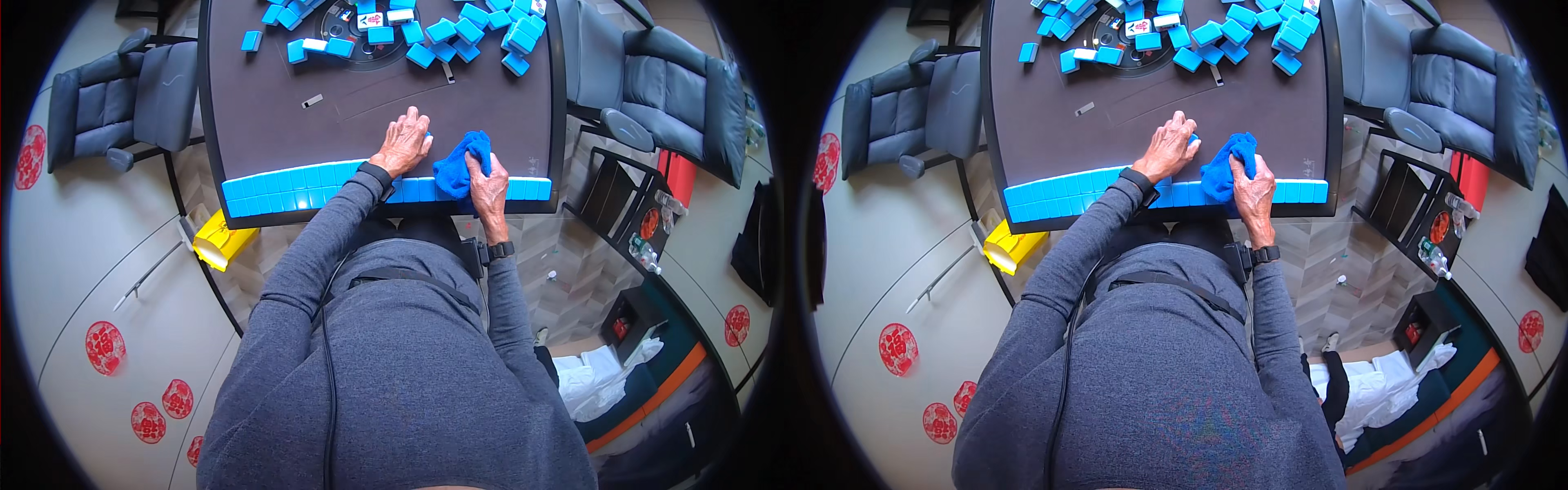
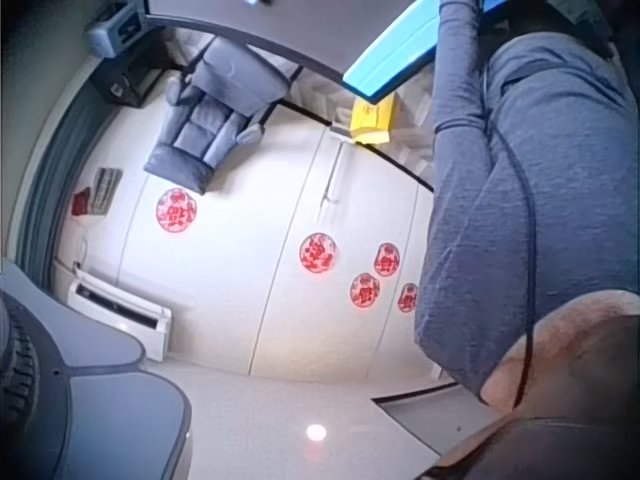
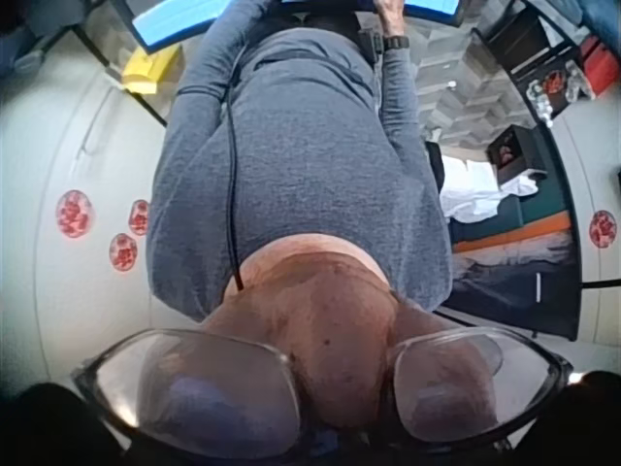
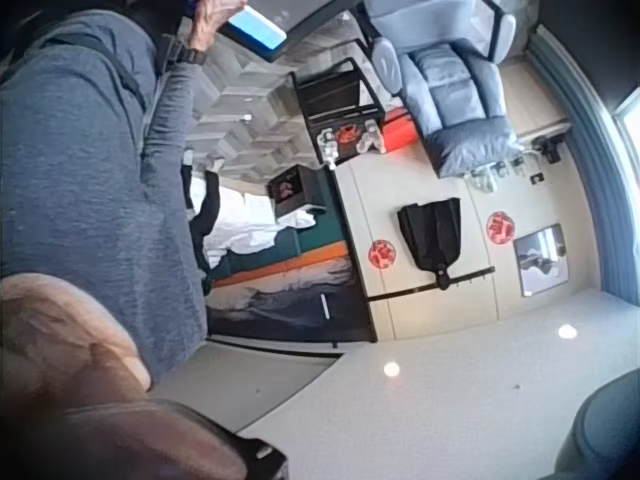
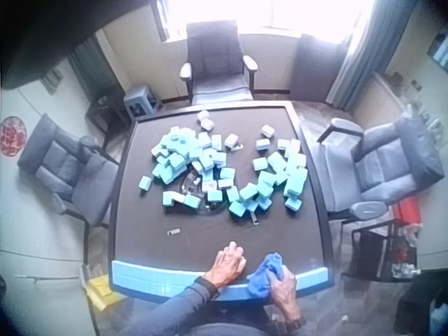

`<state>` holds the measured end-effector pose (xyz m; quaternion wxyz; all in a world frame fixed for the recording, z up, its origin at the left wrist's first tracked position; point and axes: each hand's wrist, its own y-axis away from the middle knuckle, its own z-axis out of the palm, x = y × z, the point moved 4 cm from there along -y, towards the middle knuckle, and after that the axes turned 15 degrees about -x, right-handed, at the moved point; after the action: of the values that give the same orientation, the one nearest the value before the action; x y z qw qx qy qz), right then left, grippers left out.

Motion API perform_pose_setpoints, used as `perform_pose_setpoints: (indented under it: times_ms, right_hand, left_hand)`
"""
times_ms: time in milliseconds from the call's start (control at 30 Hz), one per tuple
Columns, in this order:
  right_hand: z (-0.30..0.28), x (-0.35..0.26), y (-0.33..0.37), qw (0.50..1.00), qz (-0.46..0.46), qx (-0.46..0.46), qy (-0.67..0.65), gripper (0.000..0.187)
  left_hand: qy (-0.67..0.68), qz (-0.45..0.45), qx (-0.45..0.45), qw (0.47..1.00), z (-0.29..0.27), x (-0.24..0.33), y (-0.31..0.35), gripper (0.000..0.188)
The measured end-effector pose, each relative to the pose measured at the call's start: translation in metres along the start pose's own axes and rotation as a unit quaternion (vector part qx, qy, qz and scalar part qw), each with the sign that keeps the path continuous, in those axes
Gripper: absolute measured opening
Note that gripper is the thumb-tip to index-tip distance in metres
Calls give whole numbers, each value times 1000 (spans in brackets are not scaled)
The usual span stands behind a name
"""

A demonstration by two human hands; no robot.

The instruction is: Cleaning and wiping individual mahjong tiles using a blue cloth on a table.

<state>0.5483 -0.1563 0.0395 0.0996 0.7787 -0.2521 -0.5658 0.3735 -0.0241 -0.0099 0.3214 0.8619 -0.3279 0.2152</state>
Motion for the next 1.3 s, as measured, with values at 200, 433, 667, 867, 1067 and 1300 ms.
perform_pose_setpoints:
  times_ms: [200, 433, 667, 867, 1067, 1300]
  right_hand:
    - [-3, 4, 4, 1000, -3, -3, -12, 34]
    - [-5, 3, 0, 1000, -5, -26, -3, 34]
    - [3, -1, 1, 999, -4, -31, 4, 34]
    - [7, -3, 2, 999, 0, -39, 9, 34]
    - [10, -7, 1, 999, 5, -45, 23, 34]
    - [8, -8, -3, 999, -16, -44, 12, 32]
  left_hand:
    - [87, -5, -1, 996, -6, -12, 6, 33]
    - [78, -21, -38, 996, 2, -20, 9, 37]
    - [59, -7, -64, 996, 14, -26, 19, 36]
    - [-10, 7, -63, 998, 25, -21, 40, 33]
    - [33, 10, -66, 997, 19, -24, 44, 35]
    - [80, -36, 153, 984, -69, -82, 9, 47]
